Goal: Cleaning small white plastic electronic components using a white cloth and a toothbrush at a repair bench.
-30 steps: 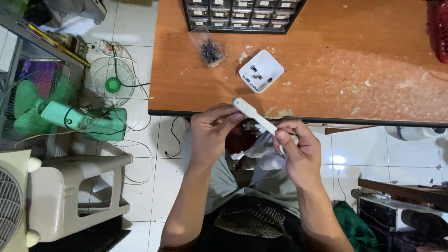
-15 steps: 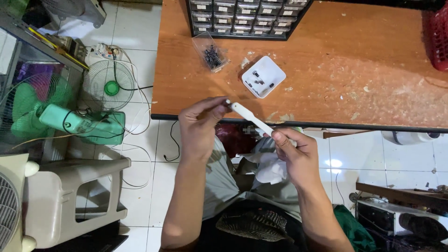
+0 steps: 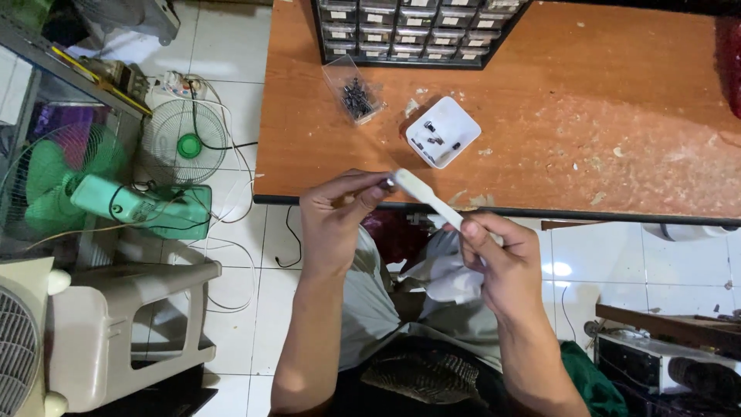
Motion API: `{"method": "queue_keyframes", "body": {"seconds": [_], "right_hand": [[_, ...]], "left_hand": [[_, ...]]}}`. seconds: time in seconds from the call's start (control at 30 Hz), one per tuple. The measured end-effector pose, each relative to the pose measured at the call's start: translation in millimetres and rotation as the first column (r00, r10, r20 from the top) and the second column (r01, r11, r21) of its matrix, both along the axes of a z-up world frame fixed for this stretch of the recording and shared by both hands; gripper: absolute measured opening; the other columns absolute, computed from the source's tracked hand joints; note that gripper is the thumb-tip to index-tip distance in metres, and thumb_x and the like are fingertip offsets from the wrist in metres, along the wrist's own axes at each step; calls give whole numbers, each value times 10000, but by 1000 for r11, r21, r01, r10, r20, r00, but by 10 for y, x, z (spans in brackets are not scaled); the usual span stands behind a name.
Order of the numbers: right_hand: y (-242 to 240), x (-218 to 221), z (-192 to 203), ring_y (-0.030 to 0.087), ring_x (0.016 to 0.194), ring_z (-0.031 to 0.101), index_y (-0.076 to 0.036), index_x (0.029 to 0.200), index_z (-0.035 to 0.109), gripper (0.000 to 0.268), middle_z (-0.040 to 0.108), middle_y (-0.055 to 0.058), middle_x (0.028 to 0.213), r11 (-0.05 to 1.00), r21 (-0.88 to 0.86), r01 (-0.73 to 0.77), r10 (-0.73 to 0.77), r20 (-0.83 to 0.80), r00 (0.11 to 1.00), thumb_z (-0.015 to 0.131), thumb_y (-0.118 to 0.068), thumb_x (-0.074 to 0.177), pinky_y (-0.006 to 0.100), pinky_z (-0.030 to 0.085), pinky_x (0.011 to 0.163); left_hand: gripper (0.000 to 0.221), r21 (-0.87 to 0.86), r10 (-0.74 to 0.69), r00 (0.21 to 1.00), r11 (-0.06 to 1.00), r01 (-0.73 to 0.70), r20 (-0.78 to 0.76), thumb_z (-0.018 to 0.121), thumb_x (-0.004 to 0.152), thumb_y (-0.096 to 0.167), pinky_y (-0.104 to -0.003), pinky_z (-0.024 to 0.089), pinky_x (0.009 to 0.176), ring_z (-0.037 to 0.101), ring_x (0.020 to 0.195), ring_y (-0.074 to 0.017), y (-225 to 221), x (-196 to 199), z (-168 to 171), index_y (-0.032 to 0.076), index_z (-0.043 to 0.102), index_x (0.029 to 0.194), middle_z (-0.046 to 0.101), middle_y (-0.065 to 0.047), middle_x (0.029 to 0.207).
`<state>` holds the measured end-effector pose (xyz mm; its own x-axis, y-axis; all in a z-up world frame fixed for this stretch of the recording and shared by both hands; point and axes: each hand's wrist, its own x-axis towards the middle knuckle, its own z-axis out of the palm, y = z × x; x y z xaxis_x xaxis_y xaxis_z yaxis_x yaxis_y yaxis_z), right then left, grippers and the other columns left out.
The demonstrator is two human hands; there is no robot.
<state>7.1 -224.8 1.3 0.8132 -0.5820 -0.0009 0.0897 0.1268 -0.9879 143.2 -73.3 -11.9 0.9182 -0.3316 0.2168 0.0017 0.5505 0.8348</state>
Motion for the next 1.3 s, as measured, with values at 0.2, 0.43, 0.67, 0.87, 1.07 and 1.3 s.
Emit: {"method": "queue_keyframes", "body": {"seconds": [0.2, 0.43, 0.67, 0.87, 1.07, 1.3], "right_hand": [[-97, -1, -187, 130, 461, 311, 15, 858, 732, 178, 341, 61, 507, 999, -41, -7, 4, -74, 997, 637, -54, 992, 251, 281, 429], [154, 134, -68, 72, 569, 508, -28, 1022, 742, 187, 570, 63, 732, 997, -51, 60, -67, -131, 989, 790, -71, 846, 195, 450, 465], [206, 14, 98, 59, 428, 407, -14, 894, 769, 66, 484, 46, 551, 992, 90, -91, 94, -36, 995, 799, -17, 835, 192, 335, 397], [115, -114, 211, 44, 437, 361, 57, 989, 702, 124, 438, 34, 597, 939, 335, -74, 42, 102, 994, 715, -31, 901, 168, 313, 393], [37, -152, 150, 50, 448, 337, 51, 995, 711, 127, 445, 39, 558, 965, 262, 23, -55, 115, 992, 730, -50, 922, 185, 289, 408], [-337, -156, -144, 87, 498, 412, 25, 1057, 743, 177, 567, 92, 674, 999, -18, 31, -28, 131, 991, 671, -120, 986, 203, 328, 427]], "left_hand": [[150, 18, 101, 994, 995, -102, 37, 767, 899, -23, -396, 610, 839, 698, 918, -230, 68, 88, 95, -79, 750, 1037, 736, -204, 929], [184, 411, 24, 893, 882, -231, 450, 803, 876, -19, -414, 622, 767, 755, 879, -302, 258, -321, 584, 30, 797, 1053, 769, -134, 894], [189, 473, -22, 844, 836, -279, 537, 799, 896, 20, -444, 642, 746, 754, 828, -298, 230, -669, 648, 65, 793, 1079, 773, -122, 909], [276, 237, 80, 976, 963, -128, 204, 824, 896, 97, -406, 631, 839, 726, 957, -227, -211, -809, 216, 9, 747, 1146, 749, -154, 997], [194, 93, 15, 993, 995, -26, 121, 753, 980, 155, -409, 633, 839, 714, 994, -216, -522, -805, 170, 19, 768, 1118, 747, -163, 1026], [237, 6, -22, 997, 1000, 23, -67, 695, 1011, 183, -361, 657, 801, 737, 899, -213, -461, -606, 192, -11, 730, 1141, 748, -172, 1010]]}}
